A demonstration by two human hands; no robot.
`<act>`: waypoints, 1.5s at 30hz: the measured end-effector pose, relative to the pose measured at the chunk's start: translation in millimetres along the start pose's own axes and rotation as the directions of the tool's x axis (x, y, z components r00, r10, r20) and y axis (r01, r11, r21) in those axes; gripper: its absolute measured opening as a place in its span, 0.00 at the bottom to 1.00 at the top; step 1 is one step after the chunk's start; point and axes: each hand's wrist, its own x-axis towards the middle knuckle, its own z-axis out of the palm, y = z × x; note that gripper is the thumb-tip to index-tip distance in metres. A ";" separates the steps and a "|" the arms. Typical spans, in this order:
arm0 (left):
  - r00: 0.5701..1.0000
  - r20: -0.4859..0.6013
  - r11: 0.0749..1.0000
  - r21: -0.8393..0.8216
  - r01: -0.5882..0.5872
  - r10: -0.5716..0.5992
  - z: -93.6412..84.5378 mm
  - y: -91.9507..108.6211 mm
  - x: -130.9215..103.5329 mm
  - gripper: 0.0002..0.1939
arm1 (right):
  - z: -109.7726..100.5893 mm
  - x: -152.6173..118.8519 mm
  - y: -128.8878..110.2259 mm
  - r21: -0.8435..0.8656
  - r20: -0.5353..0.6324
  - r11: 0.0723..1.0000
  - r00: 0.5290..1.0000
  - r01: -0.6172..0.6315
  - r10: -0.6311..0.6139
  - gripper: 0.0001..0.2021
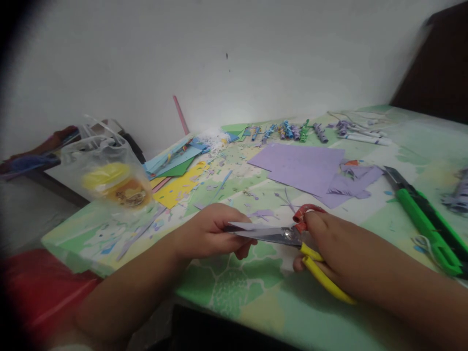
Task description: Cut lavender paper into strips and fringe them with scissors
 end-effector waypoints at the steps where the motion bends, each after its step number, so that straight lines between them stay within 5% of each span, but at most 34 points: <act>1: 1.000 0.008 1.000 0.011 -0.014 0.014 -0.4 -0.1 -0.1 0.05 | 1.8 -0.7 2.8 -0.020 0.019 0.999 0.999 0.030 -0.029 0.19; 13: 0.999 0.041 0.998 0.065 0.008 -0.011 -2.1 1.0 -1.5 0.05 | 4.7 -1.6 11.4 -0.063 0.061 0.996 0.997 0.056 -0.052 0.20; 29: 0.981 -0.130 0.989 -0.047 0.142 -0.147 8.6 -4.6 7.9 0.11 | -5.6 -2.1 23.8 0.040 0.134 0.992 0.984 -0.121 0.115 0.25; 45: 0.993 -0.113 0.997 0.064 0.038 -0.031 6.6 -6.3 5.0 0.10 | -2.1 -2.4 18.6 0.102 0.189 0.989 0.978 -0.105 0.085 0.33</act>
